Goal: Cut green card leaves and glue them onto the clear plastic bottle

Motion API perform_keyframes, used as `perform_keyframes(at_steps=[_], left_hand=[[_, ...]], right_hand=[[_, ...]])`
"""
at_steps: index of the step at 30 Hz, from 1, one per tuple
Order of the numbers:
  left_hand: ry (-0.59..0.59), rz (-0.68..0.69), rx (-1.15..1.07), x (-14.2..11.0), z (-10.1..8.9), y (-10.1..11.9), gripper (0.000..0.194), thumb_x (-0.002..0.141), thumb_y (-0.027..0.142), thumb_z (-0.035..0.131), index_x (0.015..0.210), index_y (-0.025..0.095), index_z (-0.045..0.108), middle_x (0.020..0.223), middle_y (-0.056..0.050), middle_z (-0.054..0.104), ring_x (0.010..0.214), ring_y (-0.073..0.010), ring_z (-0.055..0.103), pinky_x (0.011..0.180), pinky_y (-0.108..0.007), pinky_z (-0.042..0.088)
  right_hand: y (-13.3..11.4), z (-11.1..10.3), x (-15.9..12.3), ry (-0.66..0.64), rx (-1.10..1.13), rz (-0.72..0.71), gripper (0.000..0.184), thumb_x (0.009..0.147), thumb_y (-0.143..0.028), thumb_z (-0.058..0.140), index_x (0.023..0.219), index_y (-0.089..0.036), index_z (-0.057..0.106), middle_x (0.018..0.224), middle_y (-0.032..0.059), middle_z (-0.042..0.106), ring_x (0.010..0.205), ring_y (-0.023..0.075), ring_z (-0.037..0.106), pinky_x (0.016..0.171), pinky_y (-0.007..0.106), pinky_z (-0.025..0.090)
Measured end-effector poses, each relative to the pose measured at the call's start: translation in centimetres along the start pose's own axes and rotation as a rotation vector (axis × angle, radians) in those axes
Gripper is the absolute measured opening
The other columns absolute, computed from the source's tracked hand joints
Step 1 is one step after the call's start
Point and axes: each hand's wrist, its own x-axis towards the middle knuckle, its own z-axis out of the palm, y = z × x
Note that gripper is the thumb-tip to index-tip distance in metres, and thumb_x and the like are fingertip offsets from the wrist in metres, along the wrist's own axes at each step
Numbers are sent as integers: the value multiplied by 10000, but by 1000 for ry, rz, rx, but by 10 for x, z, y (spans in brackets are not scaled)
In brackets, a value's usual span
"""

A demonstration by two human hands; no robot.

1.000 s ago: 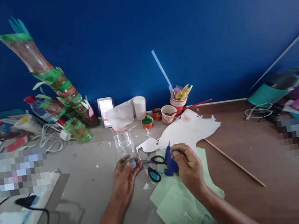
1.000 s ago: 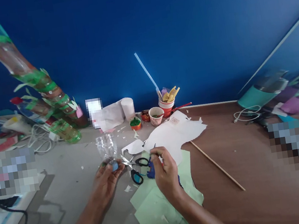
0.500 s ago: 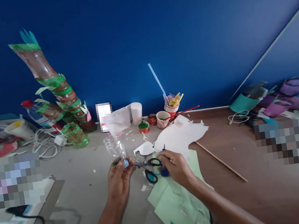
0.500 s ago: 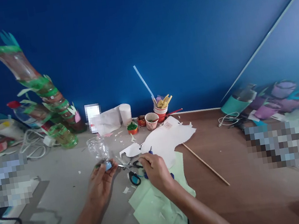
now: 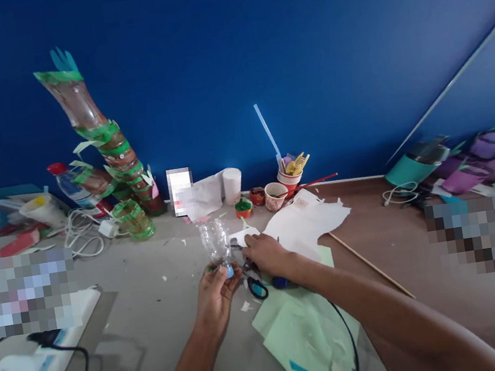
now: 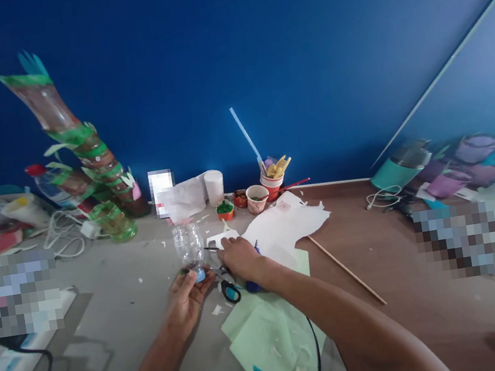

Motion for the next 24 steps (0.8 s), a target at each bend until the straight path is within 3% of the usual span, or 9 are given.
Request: perform_keyframes(at_steps=[8,12,14,17,20,24], left_hand=[[-4,-13,20,-3,3,1,247,680,289,770,805,174,590,815,-44,729,767,-182,693,846,-372,508],[-17,-24,31,-6,5,2,256,680,296,769,828,175,599,835,-41,720,798,-180,684,863,-378,495],[-16,-28,43,-6,5,2,270,672,305,774,831,174,601,836,-42,716,801,-179,680,866,-380,492],[-10,-37,56,-6,7,3,285,651,315,787,809,169,600,819,-43,714,810,-182,677,866,-379,492],[-13,-54,61,-6,7,2,286,646,312,791,807,167,604,817,-43,717,809,-180,679,860,-374,494],[-23,-72,46,-6,6,-1,262,675,296,775,833,176,605,829,-42,725,808,-184,685,862,-387,493]], right_hand=[[29,-15,-6,121,-54,38,215,775,-61,495,935,-138,616,1070,153,568,879,234,589,775,349,438],[47,-31,-12,294,47,190,176,856,-108,424,942,-126,577,979,153,611,837,232,587,724,330,432],[52,-41,-17,526,340,310,151,889,-196,425,979,-147,536,831,84,622,711,190,573,648,297,428],[51,-51,-26,904,1054,340,148,868,-285,481,979,-189,503,700,-19,574,539,118,501,558,257,412],[44,-47,-29,1027,1499,288,159,825,-311,538,932,-195,523,732,-34,566,572,98,524,578,255,444],[40,-23,-27,1116,1818,491,159,735,-262,613,763,-194,472,695,-64,543,500,67,509,521,229,431]])
